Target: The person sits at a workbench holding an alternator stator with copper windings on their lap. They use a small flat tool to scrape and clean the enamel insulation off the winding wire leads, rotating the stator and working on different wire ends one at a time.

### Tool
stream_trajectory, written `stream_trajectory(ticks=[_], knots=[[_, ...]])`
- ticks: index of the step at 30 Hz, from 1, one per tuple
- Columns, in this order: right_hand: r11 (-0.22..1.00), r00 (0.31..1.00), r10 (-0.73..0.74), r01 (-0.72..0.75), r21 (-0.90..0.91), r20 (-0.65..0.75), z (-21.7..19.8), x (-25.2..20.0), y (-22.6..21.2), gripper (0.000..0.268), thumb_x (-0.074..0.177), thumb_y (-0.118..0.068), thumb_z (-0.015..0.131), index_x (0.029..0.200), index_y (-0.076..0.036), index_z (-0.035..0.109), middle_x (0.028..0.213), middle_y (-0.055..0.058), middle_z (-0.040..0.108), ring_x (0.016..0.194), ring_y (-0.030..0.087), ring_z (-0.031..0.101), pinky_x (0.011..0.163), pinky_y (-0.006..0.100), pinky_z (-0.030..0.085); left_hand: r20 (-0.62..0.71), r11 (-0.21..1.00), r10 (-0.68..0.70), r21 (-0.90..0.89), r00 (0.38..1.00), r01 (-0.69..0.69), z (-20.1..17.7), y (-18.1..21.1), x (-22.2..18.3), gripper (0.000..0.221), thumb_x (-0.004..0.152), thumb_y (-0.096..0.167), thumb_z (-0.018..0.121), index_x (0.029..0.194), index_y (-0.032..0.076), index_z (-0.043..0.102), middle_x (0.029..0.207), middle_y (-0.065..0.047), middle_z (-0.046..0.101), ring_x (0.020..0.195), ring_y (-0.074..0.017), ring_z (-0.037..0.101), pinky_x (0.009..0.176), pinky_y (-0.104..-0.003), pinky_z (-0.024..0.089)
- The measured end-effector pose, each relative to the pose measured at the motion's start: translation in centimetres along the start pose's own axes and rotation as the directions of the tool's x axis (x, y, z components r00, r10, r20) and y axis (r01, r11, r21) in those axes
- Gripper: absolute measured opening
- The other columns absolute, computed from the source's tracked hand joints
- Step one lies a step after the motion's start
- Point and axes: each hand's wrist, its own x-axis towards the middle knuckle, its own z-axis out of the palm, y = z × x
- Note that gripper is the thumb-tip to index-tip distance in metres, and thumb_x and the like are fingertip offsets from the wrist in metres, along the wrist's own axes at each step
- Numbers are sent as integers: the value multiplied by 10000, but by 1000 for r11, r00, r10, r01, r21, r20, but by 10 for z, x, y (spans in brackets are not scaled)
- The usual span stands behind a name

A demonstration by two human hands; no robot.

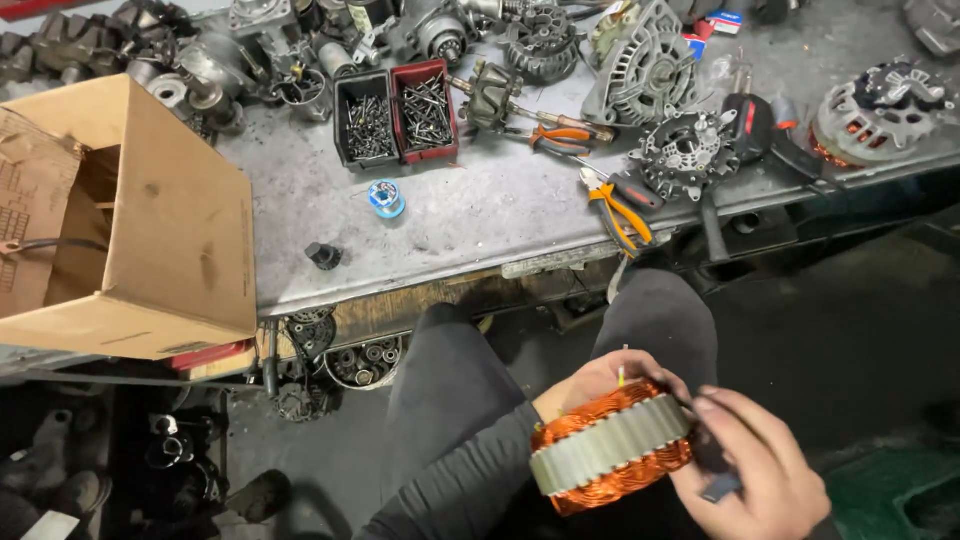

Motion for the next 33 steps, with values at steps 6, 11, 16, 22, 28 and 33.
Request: stream_trajectory(ticks=[6,11,16,22,28,33], knots=[[963,962,-267,268,-7,49,-8,8,29,369,663,-29,832,993,84,713,979,242,761,840,246,765,708,298,553,-239,833,21,541,971,115,54,39,12,280,1078,90,591,1308,-57,654,1346,-214,659,1272,-293,622,1155,-420,475],[994,987,-113,113,-1,-114,21,-7,43,322,717,33,767,1027,103,715,1021,238,748,886,265,766,804,303,565,-218,883,153,468,964,-35,65,86,30,267,1072,99,589,1248,-86,665,1257,-204,718,1200,-272,695,1118,-404,518],[994,983,-78,63,-93,-168,33,-15,49,257,756,13,818,996,52,735,993,182,755,888,243,761,784,285,572,-287,484,227,863,931,148,151,84,42,387,1053,180,642,1341,-78,659,1239,-204,724,1163,-212,719,1035,-372,531],[997,986,38,-47,-53,-165,23,-23,66,271,811,-37,817,1069,5,748,1038,130,762,822,167,731,783,250,567,-426,-42,450,868,784,496,209,66,41,590,911,430,649,1336,20,640,1105,-208,754,1069,-341,735,906,-391,581],[929,902,357,-370,10,245,-37,-2,92,397,704,-113,853,1069,-14,731,811,28,670,619,112,499,567,273,416,-265,-172,363,923,893,344,190,71,54,555,928,392,678,1300,-19,647,1152,-243,721,1112,-391,684,946,-424,542],[905,869,418,-374,-201,265,-40,11,82,182,994,-172,607,1123,-56,663,710,106,639,562,235,608,571,341,483,-514,242,166,849,842,470,152,77,71,345,964,283,615,1124,2,738,966,-100,775,892,-168,710,828,-306,559]])
